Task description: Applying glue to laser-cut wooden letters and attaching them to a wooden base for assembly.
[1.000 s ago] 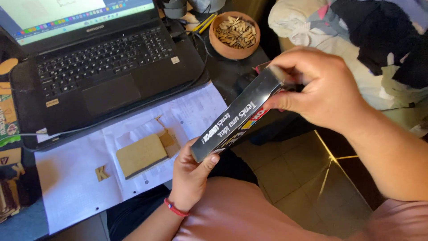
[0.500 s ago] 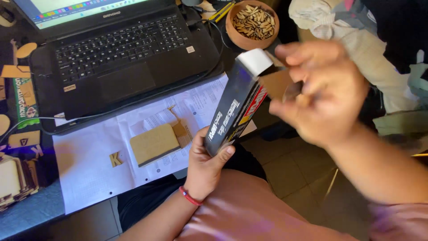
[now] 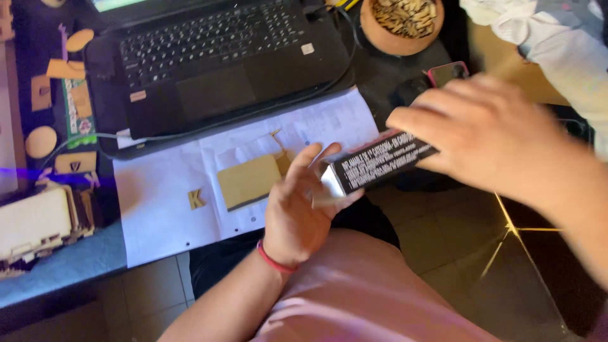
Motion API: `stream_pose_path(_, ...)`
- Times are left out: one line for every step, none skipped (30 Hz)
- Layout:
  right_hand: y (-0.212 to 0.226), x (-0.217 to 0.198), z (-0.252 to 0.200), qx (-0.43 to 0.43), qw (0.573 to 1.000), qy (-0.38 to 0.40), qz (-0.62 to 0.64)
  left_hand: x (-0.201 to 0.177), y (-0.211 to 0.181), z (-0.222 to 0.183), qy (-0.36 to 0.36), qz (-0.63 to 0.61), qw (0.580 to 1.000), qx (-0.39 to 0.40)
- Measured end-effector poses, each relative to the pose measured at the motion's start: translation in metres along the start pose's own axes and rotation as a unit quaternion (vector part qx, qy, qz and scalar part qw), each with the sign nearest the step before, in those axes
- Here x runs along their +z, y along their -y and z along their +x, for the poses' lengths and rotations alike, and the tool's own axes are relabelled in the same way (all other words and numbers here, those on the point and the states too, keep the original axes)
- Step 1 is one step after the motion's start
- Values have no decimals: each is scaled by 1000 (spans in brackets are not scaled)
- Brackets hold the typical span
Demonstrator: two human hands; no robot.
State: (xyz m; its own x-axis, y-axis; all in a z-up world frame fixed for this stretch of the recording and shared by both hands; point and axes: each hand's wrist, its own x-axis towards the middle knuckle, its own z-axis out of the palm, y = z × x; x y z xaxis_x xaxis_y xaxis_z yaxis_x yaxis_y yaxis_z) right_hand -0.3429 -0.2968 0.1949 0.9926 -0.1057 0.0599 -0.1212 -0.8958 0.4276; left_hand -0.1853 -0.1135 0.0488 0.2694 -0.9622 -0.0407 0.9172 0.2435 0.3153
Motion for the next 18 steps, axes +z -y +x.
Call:
stream_pose_path(2, -14, 8, -7, 1000, 2, 2, 6, -2, 1, -5, -4, 1000, 4)
stream_pose_path(3, -28, 17, -36, 993, 13, -112, 12, -3, 2, -38, 8, 998, -42)
stream_pose_path(4, -42, 25, -62, 972, 22, -225, 18, -4, 5, -68, 20, 993, -90)
stream_pose_path(9, -52, 31, -68, 972, 23, -224, 14, 1, 5, -71, 16, 993, -88)
stream_pose_path(13, -62, 38, -100, 959, 30, -264, 10, 5, 6, -73, -1, 993, -92)
stream_pose_path(18, -73, 45, -132, 943, 37, -303, 6, 9, 7, -75, -17, 992, -96)
stream_pose_path(18, -77, 48, -135, 943, 38, -303, 0, 11, 8, -77, -20, 992, -96)
stream_pose_path(17, -81, 52, -158, 932, 36, -323, -6, 13, 8, -57, -31, 993, -95)
stream_pose_path(18, -85, 56, -180, 921, 33, -343, -12, 14, 9, -36, -41, 994, -94)
stream_pose_path(11, -80, 54, -182, 921, 34, -343, -16, 15, 8, -37, -43, 994, -93)
stream_pose_path(5, -74, 52, -160, 922, 24, -353, -19, 15, 8, -39, -55, 994, -84)
stream_pose_path(-2, -69, 50, -137, 922, 15, -362, -22, 14, 8, -41, -67, 994, -75)
stream_pose_path(-15, -61, 49, -137, 922, 17, -362, -21, 10, 5, -41, -69, 994, -77)
stream_pose_path(-28, -54, 47, -87, 963, 63, -246, -19, 6, 3, -31, -36, 997, -63)
stream_pose_path(-44, -47, 47, -30, 986, 104, -126, -17, 2, 4, -17, -3, 999, -47)
stream_pose_path(-67, -28, 32, -29, 986, 105, -130, -18, 1, 1, -13, -4, 999, -47)
stream_pose_path(-91, -9, 15, -39, 997, 61, 23, -19, -1, 0, -42, 31, 998, -29)
stream_pose_path(-117, 8, -2, -48, 983, 12, 175, -19, -3, -1, -71, 66, 995, -10)
